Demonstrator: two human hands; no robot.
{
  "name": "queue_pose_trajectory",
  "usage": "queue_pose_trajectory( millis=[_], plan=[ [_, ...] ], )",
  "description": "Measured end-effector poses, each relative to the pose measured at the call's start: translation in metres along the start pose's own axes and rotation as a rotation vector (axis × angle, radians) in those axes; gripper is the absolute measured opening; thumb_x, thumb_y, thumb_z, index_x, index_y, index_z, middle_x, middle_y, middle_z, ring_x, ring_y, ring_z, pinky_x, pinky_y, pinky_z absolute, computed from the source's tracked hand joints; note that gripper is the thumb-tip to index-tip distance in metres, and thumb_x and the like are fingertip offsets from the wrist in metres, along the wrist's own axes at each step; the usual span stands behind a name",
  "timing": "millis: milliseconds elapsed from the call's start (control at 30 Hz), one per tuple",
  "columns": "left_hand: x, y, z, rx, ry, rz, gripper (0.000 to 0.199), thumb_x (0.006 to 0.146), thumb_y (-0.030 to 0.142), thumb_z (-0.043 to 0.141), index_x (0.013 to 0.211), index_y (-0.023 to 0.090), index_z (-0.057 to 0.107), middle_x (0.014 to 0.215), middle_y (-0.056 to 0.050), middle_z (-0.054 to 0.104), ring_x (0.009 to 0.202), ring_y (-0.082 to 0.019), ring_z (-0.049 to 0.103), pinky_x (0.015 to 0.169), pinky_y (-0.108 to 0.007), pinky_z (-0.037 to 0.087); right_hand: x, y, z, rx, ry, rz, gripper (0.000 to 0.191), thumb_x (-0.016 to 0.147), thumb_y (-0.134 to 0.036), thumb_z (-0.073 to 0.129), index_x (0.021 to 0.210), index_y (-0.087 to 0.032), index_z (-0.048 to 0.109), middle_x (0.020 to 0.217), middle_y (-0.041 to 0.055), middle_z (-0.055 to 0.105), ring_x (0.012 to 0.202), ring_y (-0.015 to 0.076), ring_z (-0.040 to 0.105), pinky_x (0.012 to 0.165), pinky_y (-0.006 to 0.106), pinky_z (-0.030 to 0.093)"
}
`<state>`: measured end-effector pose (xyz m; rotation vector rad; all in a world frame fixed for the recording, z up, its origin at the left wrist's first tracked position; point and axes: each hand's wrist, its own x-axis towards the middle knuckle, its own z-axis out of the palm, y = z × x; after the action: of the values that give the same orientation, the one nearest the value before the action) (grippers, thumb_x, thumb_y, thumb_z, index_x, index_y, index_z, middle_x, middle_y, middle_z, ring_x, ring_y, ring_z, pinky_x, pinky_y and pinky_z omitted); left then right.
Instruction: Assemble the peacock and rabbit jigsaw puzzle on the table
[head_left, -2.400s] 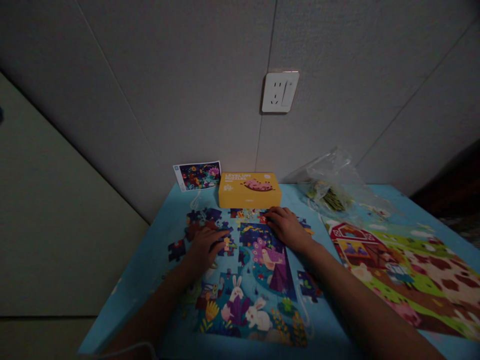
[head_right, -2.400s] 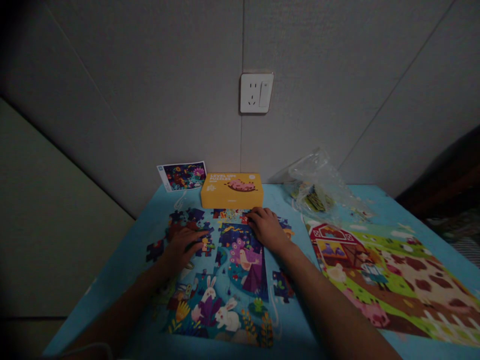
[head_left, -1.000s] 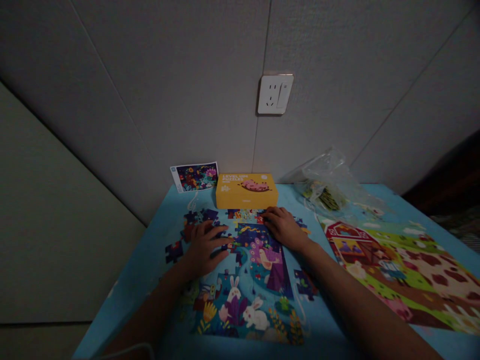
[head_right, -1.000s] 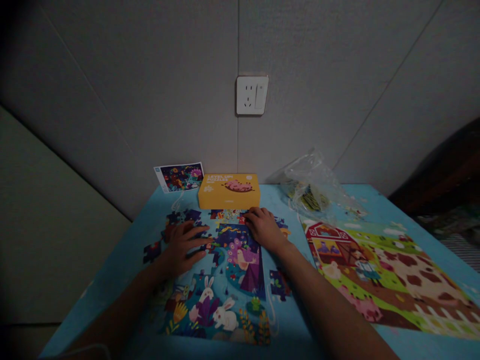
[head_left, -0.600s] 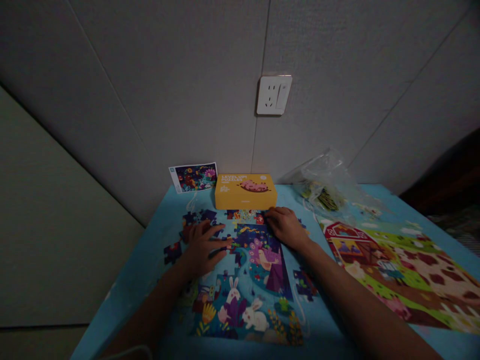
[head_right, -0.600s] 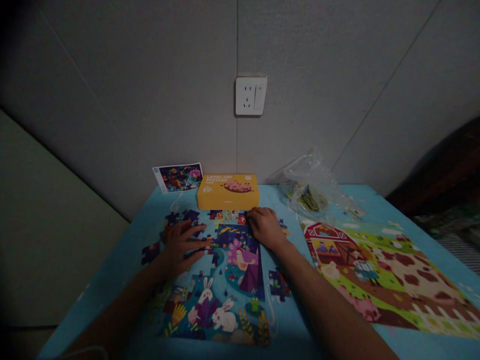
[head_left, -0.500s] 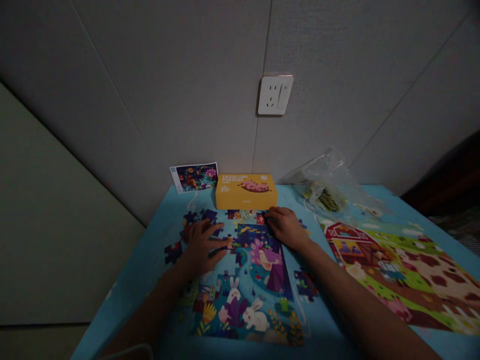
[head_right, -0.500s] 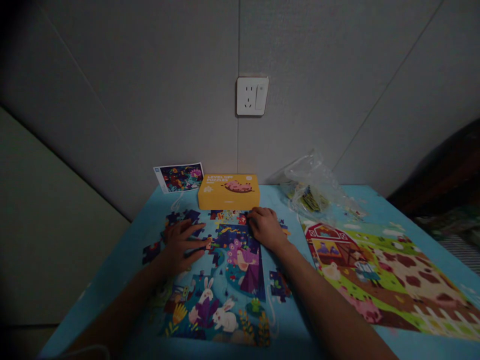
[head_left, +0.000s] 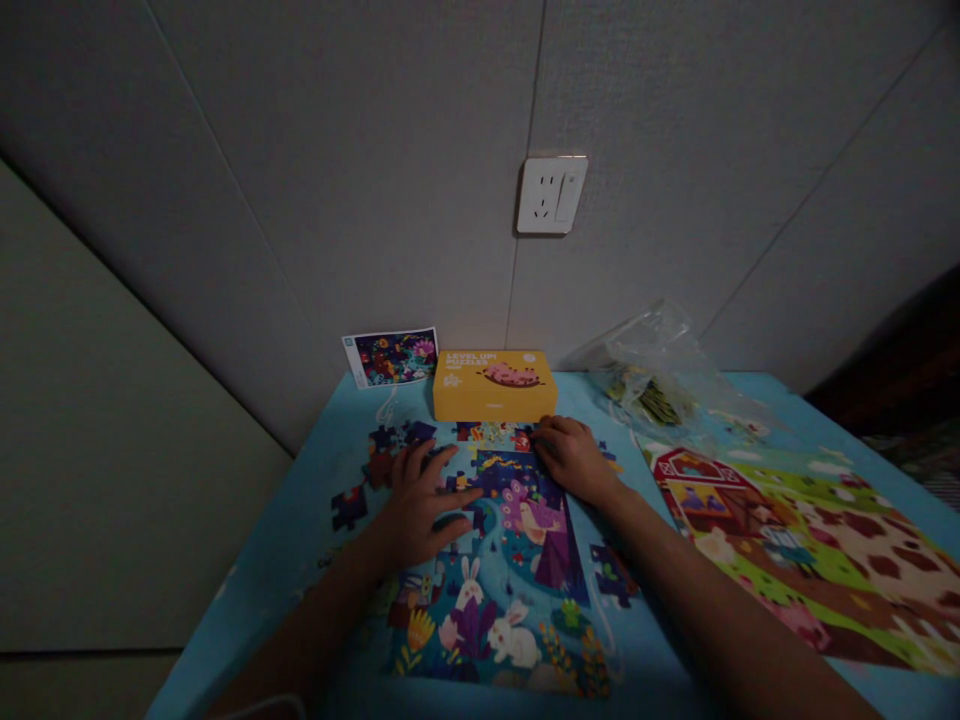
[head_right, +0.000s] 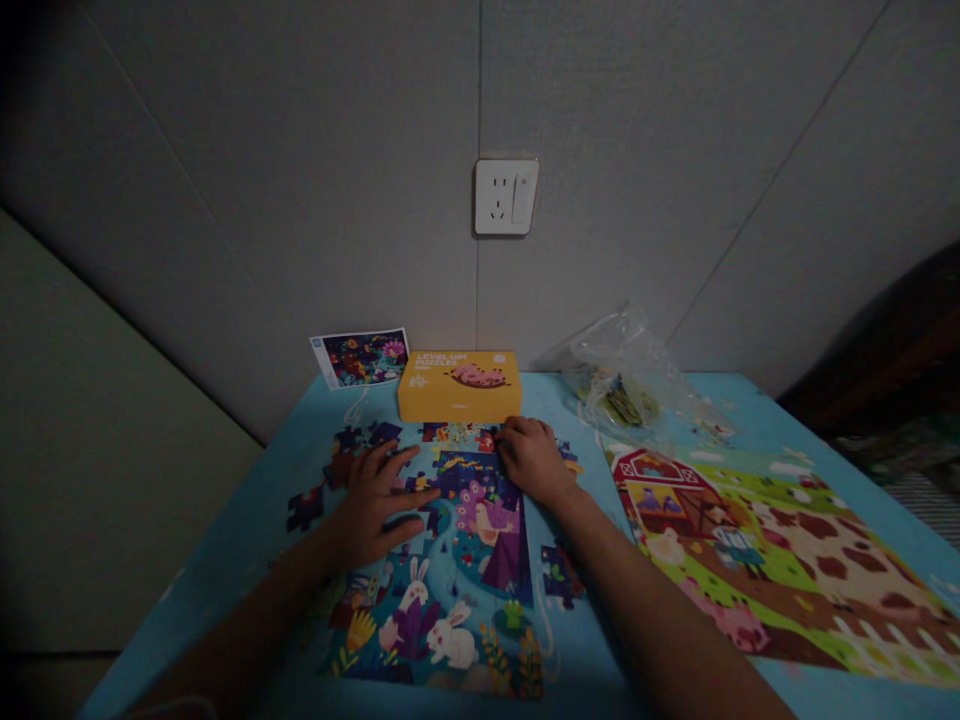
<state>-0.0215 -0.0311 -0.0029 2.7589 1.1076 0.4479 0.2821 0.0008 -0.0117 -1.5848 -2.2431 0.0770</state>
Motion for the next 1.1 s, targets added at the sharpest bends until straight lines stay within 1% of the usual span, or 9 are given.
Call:
queue_pose_trajectory(
  millis=[133, 233, 300, 400, 567, 733, 900, 1000, 1100],
  plan=[
    [0.003, -0.006, 0.001, 0.023, 0.089, -0.094, 0.027, 0.085, 0.041, 0.063, 0.11, 0.042, 0.071, 0.145, 0.0, 0.043, 0.134, -0.039, 0.026, 0.107, -0.064, 0.019, 0.0, 0.0, -0.001, -0.006, -0.013, 0.002, 0.022, 0.09, -0.02, 0.052, 0.104, -0.02, 0.069, 0.106, 0.0087, 0.064, 0.099, 0.0222, 0.058, 0.091, 0.036, 0.041],
    [0.002, -0.023, -0.003, 0.092, 0.247, -0.31, 0.019, 0.083, 0.038, 0.064, 0.096, 0.033, 0.077, 0.134, -0.004, 0.053, 0.131, -0.036, 0.032, 0.108, -0.056, 0.024, 0.0, 0.0, -0.002, -0.005, -0.026, -0.001, 0.023, 0.09, -0.02, 0.051, 0.105, -0.02, 0.069, 0.106, 0.0085, 0.063, 0.098, 0.0219, 0.058, 0.09, 0.035, 0.041],
    [-0.001, -0.038, -0.009, 0.151, 0.336, -0.498, 0.031, 0.08, 0.042, 0.066, 0.106, 0.026, 0.073, 0.13, -0.009, 0.056, 0.128, -0.036, 0.035, 0.107, -0.054, 0.027, 0.0, -0.001, -0.002, 0.0, -0.027, -0.004, 0.023, 0.09, -0.02, 0.052, 0.105, -0.02, 0.069, 0.105, 0.0083, 0.063, 0.098, 0.022, 0.058, 0.091, 0.035, 0.041],
    [-0.007, -0.054, -0.017, 0.205, 0.347, -0.653, 0.055, 0.074, 0.053, 0.069, 0.118, 0.021, 0.066, 0.13, -0.013, 0.055, 0.126, -0.037, 0.036, 0.106, -0.054, 0.029, 0.0, -0.002, -0.003, 0.007, -0.021, -0.006, 0.023, 0.09, -0.019, 0.052, 0.104, -0.02, 0.069, 0.105, 0.0083, 0.063, 0.098, 0.0224, 0.058, 0.091, 0.036, 0.041],
    [-0.009, -0.05, -0.013, 0.19, 0.246, -0.575, 0.054, 0.067, 0.06, 0.072, 0.109, 0.027, 0.071, 0.131, -0.011, 0.054, 0.128, -0.038, 0.034, 0.105, -0.055, 0.028, 0.0, -0.002, -0.003, 0.003, -0.023, -0.004, 0.022, 0.089, -0.019, 0.052, 0.104, -0.021, 0.069, 0.105, 0.0084, 0.063, 0.097, 0.0222, 0.057, 0.09, 0.036, 0.041],
    [-0.003, -0.041, -0.002, 0.145, 0.234, -0.505, 0.032, 0.069, 0.044, 0.074, 0.096, 0.026, 0.072, 0.124, -0.009, 0.06, 0.126, -0.036, 0.038, 0.103, -0.053, 0.03, -0.002, -0.003, -0.003, -0.021, -0.022, 0.001, 0.023, 0.09, -0.021, 0.052, 0.107, -0.021, 0.069, 0.111, 0.0097, 0.062, 0.1, 0.0235, 0.057, 0.09, 0.038, 0.041],
    [-0.004, -0.045, -0.006, 0.099, 0.259, -0.47, 0.012, 0.075, 0.033, 0.067, 0.085, 0.026, 0.069, 0.112, -0.003, 0.069, 0.123, -0.034, 0.043, 0.104, -0.052, 0.03, -0.002, -0.003, -0.004, -0.021, -0.023, 0.007, 0.024, 0.09, -0.021, 0.052, 0.107, -0.021, 0.069, 0.113, 0.0099, 0.062, 0.102, 0.0235, 0.057, 0.091, 0.037, 0.041],
    [-0.005, -0.048, -0.008, 0.066, 0.246, -0.501, 0.022, 0.075, 0.034, 0.067, 0.096, 0.026, 0.069, 0.104, -0.004, 0.072, 0.119, -0.034, 0.048, 0.101, -0.052, 0.033, -0.002, -0.003, -0.004, -0.019, -0.027, 0.013, 0.024, 0.091, -0.021, 0.051, 0.107, -0.021, 0.069, 0.112, 0.0093, 0.062, 0.102, 0.0242, 0.057, 0.09, 0.037, 0.041],
    [-0.005, -0.049, -0.01, 0.039, 0.268, -0.531, 0.034, 0.073, 0.037, 0.069, 0.104, 0.024, 0.068, 0.105, -0.007, 0.072, 0.115, -0.035, 0.051, 0.099, -0.052, 0.037, -0.002, -0.002, -0.003, -0.016, -0.028, 0.01, 0.023, 0.091, -0.022, 0.051, 0.107, -0.022, 0.069, 0.112, 0.0091, 0.062, 0.102, 0.0238, 0.057, 0.091, 0.037, 0.041]
  ],
)
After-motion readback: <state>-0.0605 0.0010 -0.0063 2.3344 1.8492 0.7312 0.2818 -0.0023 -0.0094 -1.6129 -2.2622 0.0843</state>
